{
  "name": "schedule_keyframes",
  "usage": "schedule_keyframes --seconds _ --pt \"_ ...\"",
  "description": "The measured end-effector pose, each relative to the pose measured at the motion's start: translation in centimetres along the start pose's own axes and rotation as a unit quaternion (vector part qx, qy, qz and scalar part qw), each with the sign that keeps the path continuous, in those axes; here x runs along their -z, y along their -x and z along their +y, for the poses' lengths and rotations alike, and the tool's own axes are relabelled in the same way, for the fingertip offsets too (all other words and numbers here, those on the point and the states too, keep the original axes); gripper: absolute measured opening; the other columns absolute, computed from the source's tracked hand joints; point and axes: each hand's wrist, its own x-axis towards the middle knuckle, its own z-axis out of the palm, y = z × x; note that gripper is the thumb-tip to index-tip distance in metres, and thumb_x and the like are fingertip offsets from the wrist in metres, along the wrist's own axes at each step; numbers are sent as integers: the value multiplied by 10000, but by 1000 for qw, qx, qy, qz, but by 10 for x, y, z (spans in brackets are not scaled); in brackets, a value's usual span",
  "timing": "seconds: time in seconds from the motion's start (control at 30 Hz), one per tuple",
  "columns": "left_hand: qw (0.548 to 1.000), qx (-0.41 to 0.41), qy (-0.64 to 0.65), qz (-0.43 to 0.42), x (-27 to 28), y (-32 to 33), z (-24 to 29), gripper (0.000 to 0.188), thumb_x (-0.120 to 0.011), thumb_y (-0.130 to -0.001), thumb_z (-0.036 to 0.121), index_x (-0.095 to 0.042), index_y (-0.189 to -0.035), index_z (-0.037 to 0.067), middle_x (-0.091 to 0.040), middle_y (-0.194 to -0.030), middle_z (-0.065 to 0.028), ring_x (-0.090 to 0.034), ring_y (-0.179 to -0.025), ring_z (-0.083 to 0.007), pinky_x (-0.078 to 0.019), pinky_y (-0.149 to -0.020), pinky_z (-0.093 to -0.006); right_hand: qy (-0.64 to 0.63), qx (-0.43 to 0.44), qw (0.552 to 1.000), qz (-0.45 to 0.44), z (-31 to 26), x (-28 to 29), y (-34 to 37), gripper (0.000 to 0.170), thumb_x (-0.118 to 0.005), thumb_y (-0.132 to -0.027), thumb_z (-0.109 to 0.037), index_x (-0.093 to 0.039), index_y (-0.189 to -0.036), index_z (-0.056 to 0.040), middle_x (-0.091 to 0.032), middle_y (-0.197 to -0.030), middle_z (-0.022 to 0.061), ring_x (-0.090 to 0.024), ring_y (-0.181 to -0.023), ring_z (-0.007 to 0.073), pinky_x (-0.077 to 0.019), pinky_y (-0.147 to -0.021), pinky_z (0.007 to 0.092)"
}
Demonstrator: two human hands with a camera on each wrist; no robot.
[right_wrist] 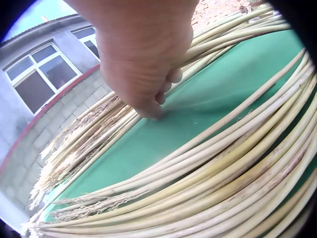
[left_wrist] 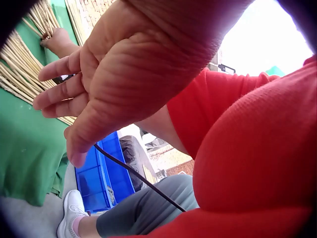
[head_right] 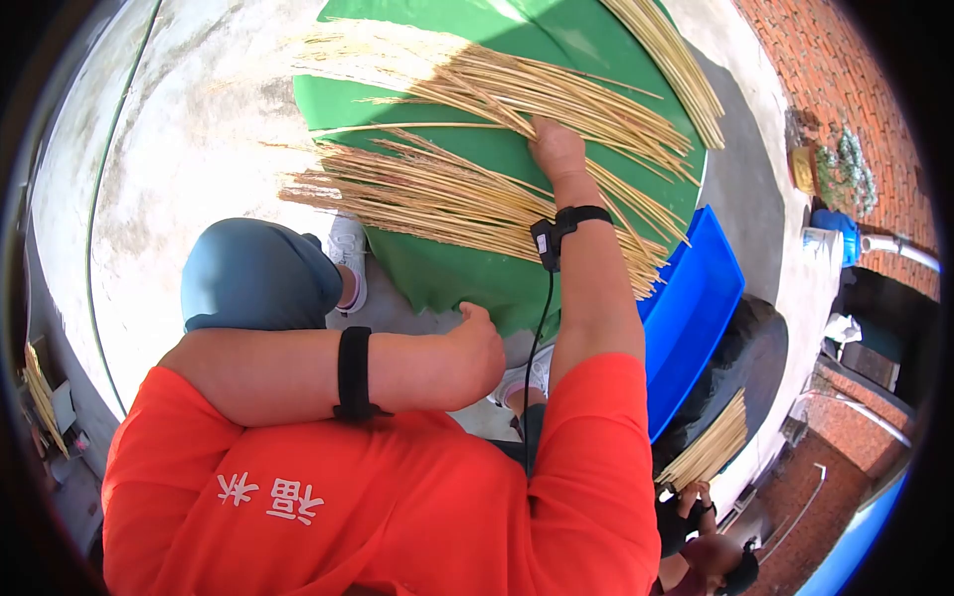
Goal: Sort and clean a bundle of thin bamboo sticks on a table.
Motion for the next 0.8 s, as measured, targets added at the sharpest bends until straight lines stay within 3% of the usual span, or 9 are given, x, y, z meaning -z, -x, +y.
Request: schedule_keyframes --seconds 0.13,0.2,0.33,0.43,0.5,0.57,0.6,0.67,0.8 --pt "1000 -10 10 13 3 5 -2 324 -682 -713 302 -677 -982 121 -664 -983 -25 -619 -912 -237 -472 -805 -476 6 8 1000 -12 -2 6 -3 236 -639 -754 -227 -598 -974 -152 -642 -897 108 -619 -796 324 -498 -662 440" --pt "1000 -18 8 14 1 2 -1 325 -686 -709 304 -678 -980 123 -663 -979 -22 -618 -912 -236 -471 -808 -479 2 -5 999 40 8 24 -11 232 -634 -770 -246 -595 -978 -151 -645 -862 115 -618 -774 331 -497 -658 444" --pt "1000 -15 23 -2 2 5 0 343 -701 -690 312 -678 -979 130 -664 -977 -15 -616 -920 -242 -467 -810 -494 32 2 998 61 28 54 -46 243 -632 -786 -267 -600 -1002 -158 -650 -837 129 -620 -775 333 -496 -662 444" --pt "1000 -9 18 -1 3 -1 0 353 -708 -680 316 -678 -979 130 -664 -977 -16 -615 -920 -247 -466 -808 -502 12 -24 999 46 27 59 -56 261 -629 -802 -269 -607 -1039 -163 -654 -854 140 -621 -791 336 -496 -664 441" --pt "1000 -6 24 -12 1 1 0 356 -711 -677 317 -678 -977 129 -663 -980 -19 -615 -920 -250 -466 -804 -505 -43 -9 995 88 33 43 -55 266 -633 -802 -247 -618 -1052 -158 -661 -857 134 -620 -801 342 -494 -683 438" --pt "999 -12 -9 36 -2 7 3 753 -805 -526 442 -562 -1187 178 -628 -1093 -31 -595 -969 -269 -469 -784 -482 -81 -13 995 48 39 27 -50 268 -644 -791 -232 -621 -1045 -150 -657 -862 129 -615 -814 342 -491 -698 436" --pt "999 -12 -8 36 -1 5 2 753 -805 -526 442 -562 -1187 178 -628 -1093 -31 -595 -969 -269 -469 -784 -482 -116 -21 993 11 42 19 -46 271 -655 -779 -217 -624 -1038 -142 -654 -867 124 -611 -827 341 -489 -713 434" --pt "999 -19 15 -31 5 0 2 776 -797 -535 445 -520 -1217 199 -631 -1075 -29 -598 -950 -274 -469 -768 -490 -84 -8 996 20 40 7 -35 280 -667 -765 -210 -627 -1032 -137 -644 -886 123 -607 -842 338 -487 -728 432" --pt "1000 13 -11 -25 1 -1 4 817 -806 -525 441 -487 -1241 212 -632 -1075 -29 -601 -928 -275 -469 -762 -488 -38 -41 998 -9 34 0 -25 324 -690 -736 -208 -616 -1042 -128 -598 -981 120 -592 -895 328 -484 -759 438"
